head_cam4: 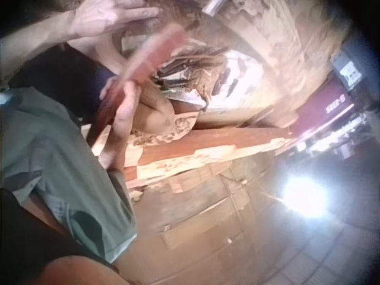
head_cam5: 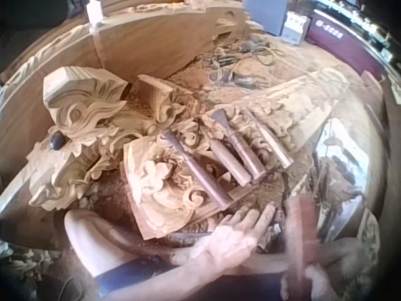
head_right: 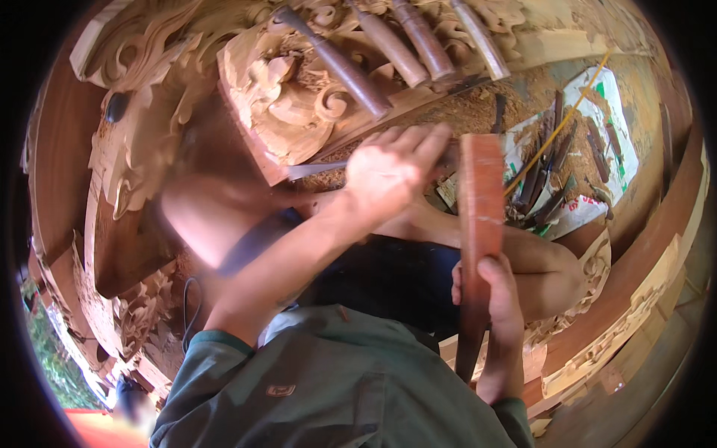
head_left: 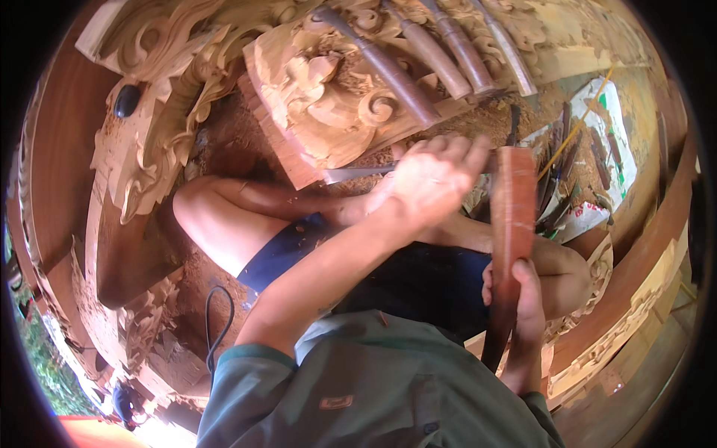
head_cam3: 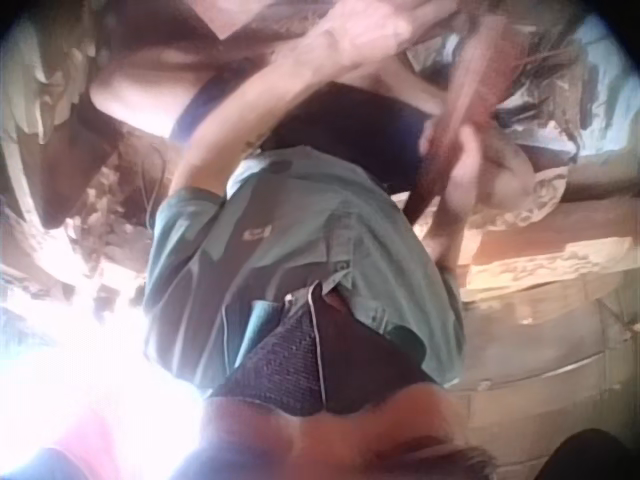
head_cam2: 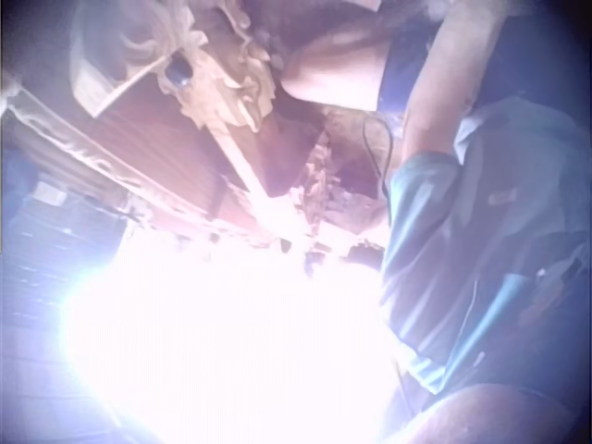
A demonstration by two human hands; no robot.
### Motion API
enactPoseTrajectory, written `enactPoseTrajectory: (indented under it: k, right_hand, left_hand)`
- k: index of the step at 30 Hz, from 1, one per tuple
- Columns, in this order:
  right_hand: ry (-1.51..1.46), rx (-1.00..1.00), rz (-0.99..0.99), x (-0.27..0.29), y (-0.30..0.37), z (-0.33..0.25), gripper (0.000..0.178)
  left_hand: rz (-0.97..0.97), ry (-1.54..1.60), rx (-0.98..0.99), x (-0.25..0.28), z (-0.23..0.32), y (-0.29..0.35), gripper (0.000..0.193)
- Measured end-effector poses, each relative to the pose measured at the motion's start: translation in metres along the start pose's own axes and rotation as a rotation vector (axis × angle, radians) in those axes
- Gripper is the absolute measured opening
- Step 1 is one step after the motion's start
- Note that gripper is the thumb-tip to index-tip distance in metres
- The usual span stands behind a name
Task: The person carves a wooden panel using a chisel and mallet, shaping ornate floral patterns. They periodically switch to a smaller carving knife for finer details and clear away wood shavings by hand.
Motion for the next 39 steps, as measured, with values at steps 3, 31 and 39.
enactPoseTrajectory:
  k: [3,31,39]
  right_hand:
    - [0.086,-0.043,-0.167,0.003,-0.015,0.008,0.060]
    - [-0.414,-0.103,-0.125,0.009,-0.049,0.022,0.061]
    - [-0.276,0.307,0.184,0.041,-0.007,-0.088,0.052]
  left_hand:
    - [-0.153,-0.111,-0.180,0.009,0.023,0.004,0.043]
    - [-0.259,0.040,-0.478,0.022,0.086,0.018,0.034]
    - [-0.035,0.149,-0.191,0.060,0.056,-0.035,0.028]
Point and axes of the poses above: each hand's wrist, its own y-axis away from the middle knuckle, its own x-axis out of the back of the hand, z = x × y, the point moved 9 cm from there along -y, towards the middle knuckle, and after that the axes turned 13 degrees about -y, right-handed, at the moved point
